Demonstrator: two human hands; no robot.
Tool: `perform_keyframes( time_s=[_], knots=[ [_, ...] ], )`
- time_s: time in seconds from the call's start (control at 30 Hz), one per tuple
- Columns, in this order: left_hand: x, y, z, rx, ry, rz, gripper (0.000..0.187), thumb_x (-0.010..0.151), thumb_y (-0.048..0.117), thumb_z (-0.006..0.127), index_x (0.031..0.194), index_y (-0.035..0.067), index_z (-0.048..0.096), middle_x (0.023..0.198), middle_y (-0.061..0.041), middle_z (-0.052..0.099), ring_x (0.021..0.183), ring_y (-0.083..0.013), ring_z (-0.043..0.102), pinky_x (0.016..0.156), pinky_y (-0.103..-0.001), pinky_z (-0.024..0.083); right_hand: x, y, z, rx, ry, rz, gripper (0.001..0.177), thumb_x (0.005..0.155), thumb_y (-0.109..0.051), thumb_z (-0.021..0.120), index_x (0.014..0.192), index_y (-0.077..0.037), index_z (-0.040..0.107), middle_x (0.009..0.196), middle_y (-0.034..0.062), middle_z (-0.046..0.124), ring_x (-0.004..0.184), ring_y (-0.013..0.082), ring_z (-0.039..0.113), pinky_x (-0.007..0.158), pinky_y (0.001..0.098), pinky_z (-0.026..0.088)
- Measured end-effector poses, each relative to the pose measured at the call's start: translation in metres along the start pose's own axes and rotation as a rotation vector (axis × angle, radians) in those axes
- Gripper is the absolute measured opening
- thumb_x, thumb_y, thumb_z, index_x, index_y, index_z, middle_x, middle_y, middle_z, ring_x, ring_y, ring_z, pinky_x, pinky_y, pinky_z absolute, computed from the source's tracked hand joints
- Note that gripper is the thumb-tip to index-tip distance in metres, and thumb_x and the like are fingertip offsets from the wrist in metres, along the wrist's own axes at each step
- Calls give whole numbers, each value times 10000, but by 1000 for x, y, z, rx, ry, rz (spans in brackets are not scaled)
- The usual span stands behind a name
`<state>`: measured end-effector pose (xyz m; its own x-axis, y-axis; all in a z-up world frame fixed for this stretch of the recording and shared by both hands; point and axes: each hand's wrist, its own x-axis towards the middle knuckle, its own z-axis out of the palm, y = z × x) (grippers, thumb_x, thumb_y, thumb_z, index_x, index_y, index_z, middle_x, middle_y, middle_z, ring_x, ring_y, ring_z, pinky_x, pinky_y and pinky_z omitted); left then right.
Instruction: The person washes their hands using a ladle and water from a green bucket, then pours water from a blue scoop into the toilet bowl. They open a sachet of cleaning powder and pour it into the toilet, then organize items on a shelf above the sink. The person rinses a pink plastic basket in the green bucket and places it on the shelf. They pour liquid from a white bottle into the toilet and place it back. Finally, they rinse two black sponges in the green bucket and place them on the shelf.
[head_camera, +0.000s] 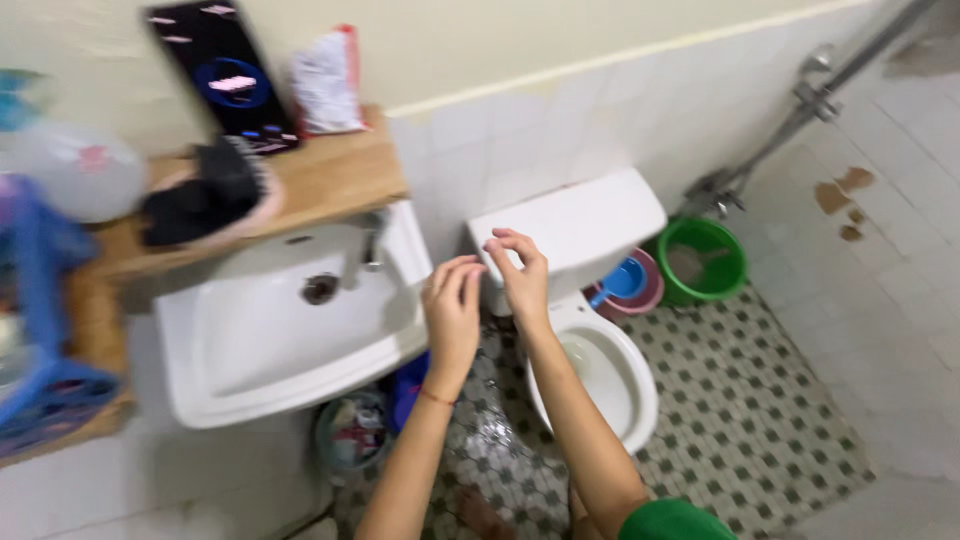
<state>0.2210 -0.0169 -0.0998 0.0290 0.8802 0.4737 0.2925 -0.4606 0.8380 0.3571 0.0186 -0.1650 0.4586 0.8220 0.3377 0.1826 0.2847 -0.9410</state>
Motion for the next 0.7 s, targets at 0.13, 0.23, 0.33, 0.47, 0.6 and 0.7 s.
perform_keyframes(
  time_s=[0.13, 0.23, 0.33, 0.47, 0.6, 0.7],
  knots=[
    [-29, 10, 98, 14, -156, 8, 259, 1059, 194, 542, 1007, 38, 742, 1071, -118, 736, 1018, -318, 668, 934, -417, 496, 0, 41, -101, 105, 76, 148, 123, 981, -104, 701, 1040, -3, 741, 1123, 97, 742, 1128, 188, 654, 973, 319, 514],
    [-62, 22, 175, -72, -264, -36, 298, 1066, 219, 502, 1047, 31, 733, 1073, -151, 724, 1008, -345, 655, 907, -431, 489, -8, 65, -188, 197, 150, 277, 220, 974, -73, 702, 1181, 0, 713, 1084, 72, 681, 1009, 158, 617, 869, 307, 519],
    [-102, 36, 250, -98, -364, -130, 297, 1059, 240, 509, 1087, 29, 717, 1061, -162, 723, 992, -351, 668, 876, -431, 507, -16, 84, -279, 161, 178, 329, 249, 975, -62, 686, 1217, -7, 701, 1097, 68, 690, 1015, 145, 629, 894, 294, 518],
    [-148, 29, 365, -185, -394, -328, 274, 1039, 250, 549, 1115, 34, 699, 1032, -155, 737, 929, -290, 711, 824, -392, 538, -10, 121, -400, 164, 116, 346, 255, 946, -62, 685, 1196, -11, 693, 1183, 54, 701, 1103, 131, 649, 989, 284, 503],
    [-186, 24, 502, -392, -314, -340, 242, 1082, 219, 545, 1156, 19, 661, 1038, -133, 745, 950, -212, 689, 866, -333, 537, 3, 153, -520, 164, 117, 570, 282, 983, -147, 652, 1243, -43, 680, 1201, 43, 705, 1140, 131, 639, 1007, 287, 485],
    [-205, 26, 580, -476, -387, -541, 250, 1038, 184, 556, 1197, 22, 659, 1089, -96, 761, 1033, -173, 706, 909, -309, 530, 18, 172, -596, 106, 113, 679, 338, 975, -214, 644, 1284, -80, 665, 1240, 21, 693, 1155, 124, 617, 969, 274, 464]
  ],
)
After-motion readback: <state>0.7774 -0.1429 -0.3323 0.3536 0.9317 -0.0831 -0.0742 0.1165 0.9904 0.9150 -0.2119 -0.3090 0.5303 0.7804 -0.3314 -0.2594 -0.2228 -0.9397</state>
